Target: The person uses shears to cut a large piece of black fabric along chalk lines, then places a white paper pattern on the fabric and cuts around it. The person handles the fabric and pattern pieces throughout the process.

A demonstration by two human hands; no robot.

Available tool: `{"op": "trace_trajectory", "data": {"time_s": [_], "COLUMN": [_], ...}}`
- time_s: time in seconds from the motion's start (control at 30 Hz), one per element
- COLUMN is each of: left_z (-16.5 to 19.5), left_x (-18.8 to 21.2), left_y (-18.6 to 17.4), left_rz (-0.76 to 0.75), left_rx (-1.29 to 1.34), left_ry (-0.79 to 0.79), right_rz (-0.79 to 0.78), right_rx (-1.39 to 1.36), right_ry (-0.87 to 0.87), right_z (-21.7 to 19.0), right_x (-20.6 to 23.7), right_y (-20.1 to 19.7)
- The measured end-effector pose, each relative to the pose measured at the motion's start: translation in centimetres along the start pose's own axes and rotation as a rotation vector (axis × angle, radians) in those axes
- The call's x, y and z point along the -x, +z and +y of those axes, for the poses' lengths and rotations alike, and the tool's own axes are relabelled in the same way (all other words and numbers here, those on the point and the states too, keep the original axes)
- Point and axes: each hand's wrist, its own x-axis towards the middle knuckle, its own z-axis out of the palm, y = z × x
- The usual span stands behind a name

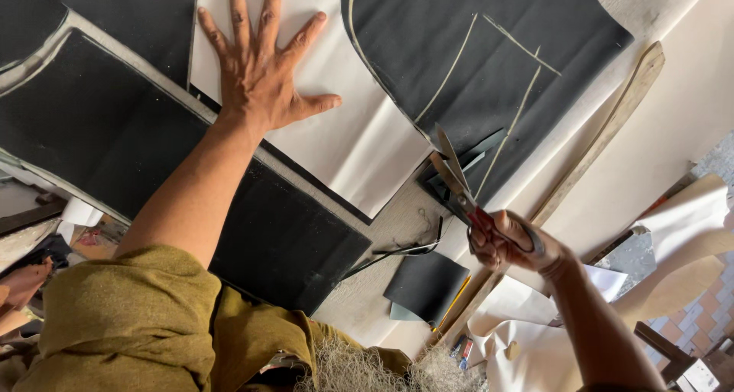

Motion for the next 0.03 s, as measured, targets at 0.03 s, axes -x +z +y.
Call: {"op": "trace_trajectory", "data": {"time_s": [0.03], "left_z": [0.09], "left_x": [-0.07], "left_y": [-0.32], "left_rz": [-0.008], "left_rx": [0.008], "left_ry": [-0.004], "right_rz": [-0.009], "right_rx": [0.025], "right_ry": [0.005], "right_z": [-1.16], "right_x": [-0.65], "right_y": [-0.16]}}
